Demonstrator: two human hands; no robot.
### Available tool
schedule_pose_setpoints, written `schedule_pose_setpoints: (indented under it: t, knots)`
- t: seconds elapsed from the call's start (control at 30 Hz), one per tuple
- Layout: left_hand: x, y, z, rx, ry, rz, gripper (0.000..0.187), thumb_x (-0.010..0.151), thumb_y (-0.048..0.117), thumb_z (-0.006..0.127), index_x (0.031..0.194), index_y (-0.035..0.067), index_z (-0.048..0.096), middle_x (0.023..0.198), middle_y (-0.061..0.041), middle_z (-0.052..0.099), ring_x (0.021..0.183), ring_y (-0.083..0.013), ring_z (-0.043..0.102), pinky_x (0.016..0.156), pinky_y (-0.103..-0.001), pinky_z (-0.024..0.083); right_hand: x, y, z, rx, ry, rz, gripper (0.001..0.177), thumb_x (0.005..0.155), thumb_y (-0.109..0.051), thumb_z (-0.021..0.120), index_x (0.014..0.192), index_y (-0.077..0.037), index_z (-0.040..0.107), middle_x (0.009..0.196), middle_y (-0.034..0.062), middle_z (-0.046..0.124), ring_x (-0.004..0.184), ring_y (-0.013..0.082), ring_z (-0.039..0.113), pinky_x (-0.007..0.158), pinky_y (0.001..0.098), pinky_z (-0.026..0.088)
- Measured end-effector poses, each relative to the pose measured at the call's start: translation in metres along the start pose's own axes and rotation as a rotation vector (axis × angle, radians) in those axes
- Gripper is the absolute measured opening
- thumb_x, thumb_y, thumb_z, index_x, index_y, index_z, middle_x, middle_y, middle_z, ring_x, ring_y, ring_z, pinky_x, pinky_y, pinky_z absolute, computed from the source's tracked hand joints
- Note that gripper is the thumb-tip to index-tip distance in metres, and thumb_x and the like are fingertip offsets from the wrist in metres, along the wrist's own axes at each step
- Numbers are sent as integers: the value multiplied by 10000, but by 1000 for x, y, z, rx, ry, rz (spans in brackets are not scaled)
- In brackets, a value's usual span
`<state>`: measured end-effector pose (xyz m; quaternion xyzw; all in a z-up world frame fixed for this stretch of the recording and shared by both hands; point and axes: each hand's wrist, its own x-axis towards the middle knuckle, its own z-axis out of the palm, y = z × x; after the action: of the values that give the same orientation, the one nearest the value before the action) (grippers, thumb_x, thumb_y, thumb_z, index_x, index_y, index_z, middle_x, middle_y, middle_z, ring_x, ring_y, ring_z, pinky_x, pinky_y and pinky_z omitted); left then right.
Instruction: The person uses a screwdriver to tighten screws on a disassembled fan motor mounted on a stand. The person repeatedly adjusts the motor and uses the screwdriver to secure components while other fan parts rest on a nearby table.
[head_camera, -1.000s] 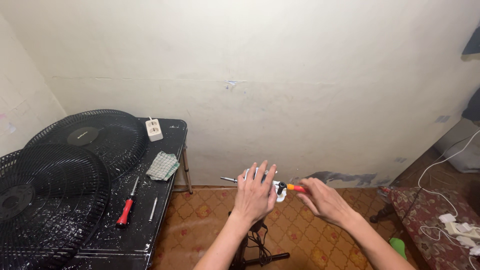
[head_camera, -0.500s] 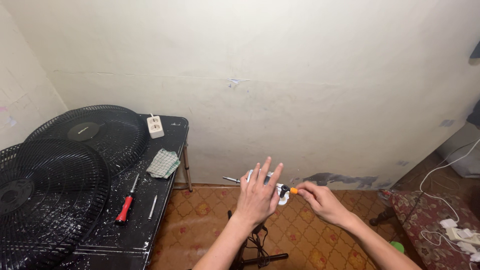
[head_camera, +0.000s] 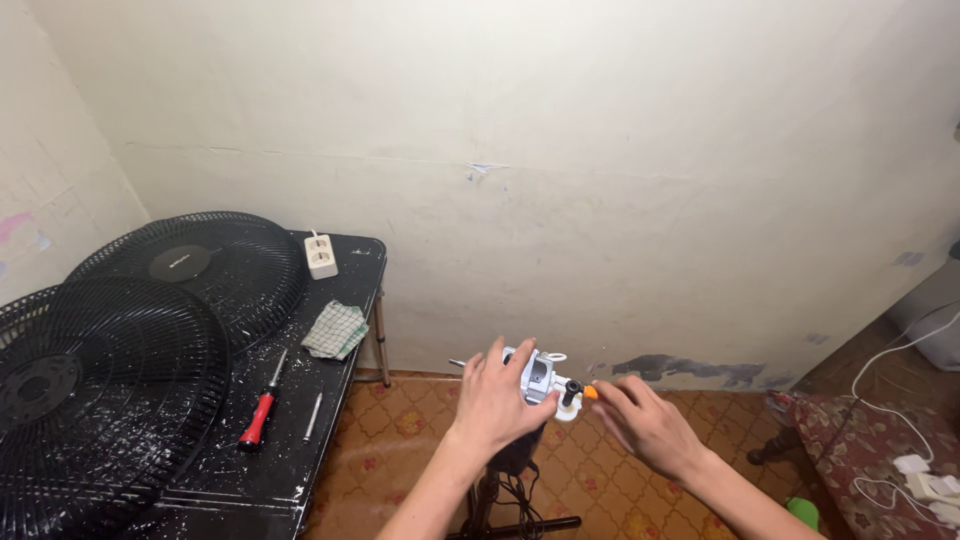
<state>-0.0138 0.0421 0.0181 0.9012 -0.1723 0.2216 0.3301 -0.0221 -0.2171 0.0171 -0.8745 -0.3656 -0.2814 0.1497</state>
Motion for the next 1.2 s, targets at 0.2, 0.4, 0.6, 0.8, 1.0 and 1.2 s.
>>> schedule_pose_setpoints:
  t: [0.2, 0.4, 0.6, 0.8, 1.0, 1.2]
  knots:
    - [-1, 1, 14, -59, 119, 17, 781, 719, 409, 798, 1352, 13, 571, 1259, -257, 566, 1137, -415, 591, 1051, -543, 411, -7, 15, -2, -295, 12, -324, 450, 795, -57, 703, 1221, 61, 622, 1003, 111, 641, 821, 253, 659, 647, 354, 575]
    - [-1, 2, 19, -20, 139, 43, 766, 715, 362, 800, 1337, -17, 564, 1289, -288, 520, 1118, -455, 578, 1048, -556, 392, -10, 21, 14, 259, -14, 69, 217, 946, -184, 684, 1087, -19, 693, 872, 44, 673, 731, 127, 643, 614, 280, 519]
    - [-4, 3, 13, -57, 148, 98, 717, 724, 347, 783, 1315, -11, 588, 1230, -230, 584, 991, -398, 657, 1011, -524, 441, -4, 34, 20, 1015, -404, 818, 198, 970, -166, 706, 1042, -3, 620, 771, -3, 546, 648, 89, 412, 566, 244, 346]
    - [-5, 4, 8, -53, 198, 147, 671, 708, 330, 785, 1277, 3, 643, 1184, -179, 626, 943, -351, 681, 964, -514, 442, -11, 1, 11, 319, -3, 172, 234, 921, -170, 701, 1121, -58, 654, 937, 45, 673, 774, 122, 686, 646, 240, 574]
    - [-5, 8, 9, -51, 206, 137, 665, 718, 331, 780, 1279, 4, 635, 1187, -169, 632, 951, -344, 685, 976, -514, 429, -8, 4, 5, -266, -71, -218, 513, 830, -148, 721, 1282, 72, 620, 961, 135, 634, 755, 238, 619, 621, 343, 551]
    - [-6, 8, 10, -57, 189, 118, 673, 712, 320, 773, 1291, 8, 632, 1188, -172, 628, 979, -344, 676, 991, -519, 414, -15, 17, 8, -343, -62, -367, 512, 820, -90, 636, 1294, 100, 609, 1010, 107, 682, 758, 191, 639, 637, 297, 535]
